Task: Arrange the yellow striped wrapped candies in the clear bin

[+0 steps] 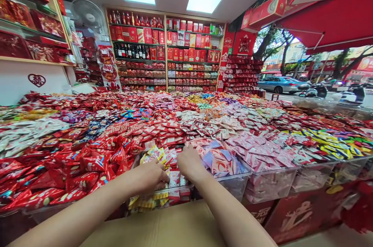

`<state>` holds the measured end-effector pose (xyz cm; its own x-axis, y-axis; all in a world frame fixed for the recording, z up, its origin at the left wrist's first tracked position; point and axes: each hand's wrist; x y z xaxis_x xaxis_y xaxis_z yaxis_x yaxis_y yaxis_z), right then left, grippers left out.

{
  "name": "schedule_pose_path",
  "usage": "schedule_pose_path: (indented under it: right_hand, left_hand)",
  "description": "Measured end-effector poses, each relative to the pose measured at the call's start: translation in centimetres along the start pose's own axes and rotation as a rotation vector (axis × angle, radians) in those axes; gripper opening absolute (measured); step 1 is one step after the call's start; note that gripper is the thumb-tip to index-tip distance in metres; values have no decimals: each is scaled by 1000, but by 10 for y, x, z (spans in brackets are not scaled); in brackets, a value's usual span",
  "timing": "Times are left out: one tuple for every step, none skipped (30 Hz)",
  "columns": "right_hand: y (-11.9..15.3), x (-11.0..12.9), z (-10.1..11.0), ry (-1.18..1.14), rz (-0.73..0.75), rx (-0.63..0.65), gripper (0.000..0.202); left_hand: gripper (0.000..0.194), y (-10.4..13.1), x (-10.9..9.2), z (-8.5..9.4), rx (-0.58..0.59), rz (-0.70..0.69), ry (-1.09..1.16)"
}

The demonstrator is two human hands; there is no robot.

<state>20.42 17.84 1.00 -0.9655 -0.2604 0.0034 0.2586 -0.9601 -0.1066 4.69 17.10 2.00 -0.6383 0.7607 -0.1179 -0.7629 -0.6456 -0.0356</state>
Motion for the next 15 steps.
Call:
schedule_pose_path:
  right_hand:
    - [-2,0,-2,-11,-10,-22,26]
    - [-4,0,-4,-22,-18,-41,26]
    - [-5,-1,-4,-34,-25,-60,26]
    - [-5,-2,-4,-47,-32,-78,25]
    - [-6,-2,-3,-59,-37,-96,23]
    - [-6,-3,-1,-57,-43,-118,22]
    - [-5,-3,2,-75,-47,-155,22]
    - [-5,-1,5,-145,-41,-206,23]
    - [-5,1,8,-285,-20,-250,24]
    - [-5,5,11,-495,12,-272,24]
    - [-4,10,12,-757,52,-267,25]
    - [-4,16,12,-1037,92,-240,24]
    - [-3,22,11,-1287,123,-190,25]
    - [-3,27,9,-1467,141,-131,28]
    - [-2,32,5,-1586,148,-89,34]
  left_hand:
    - [14,2,1,0,1,-8,18]
    - [15,3,2,1,6,-20,35]
    - [16,4,3,2,12,-32,51]
    - [18,4,4,5,14,-40,61]
    - [20,4,6,9,5,-44,82]
    - [23,3,8,14,-30,-42,131]
    - [25,2,9,18,-90,-30,226]
    - [26,1,10,23,-174,-6,384]
    - [26,1,10,26,-272,29,606]
    - [27,1,10,28,-370,67,874]
    - [29,1,9,28,-456,104,1151]
    - [30,2,8,27,-517,132,1391]
    - [31,3,6,25,-563,154,1580]
    - [32,4,4,22,-597,168,1705]
    - [33,4,2,19,-621,177,1770]
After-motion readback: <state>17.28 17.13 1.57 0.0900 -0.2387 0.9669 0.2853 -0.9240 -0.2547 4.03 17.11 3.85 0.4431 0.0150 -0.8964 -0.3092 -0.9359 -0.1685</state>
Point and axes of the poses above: each hand's wrist, its own y-axis away from the middle knuckle, its own z-axis out of the back of the hand, x = y × z, and after that the axes turned 6 degrees about -y, right-handed
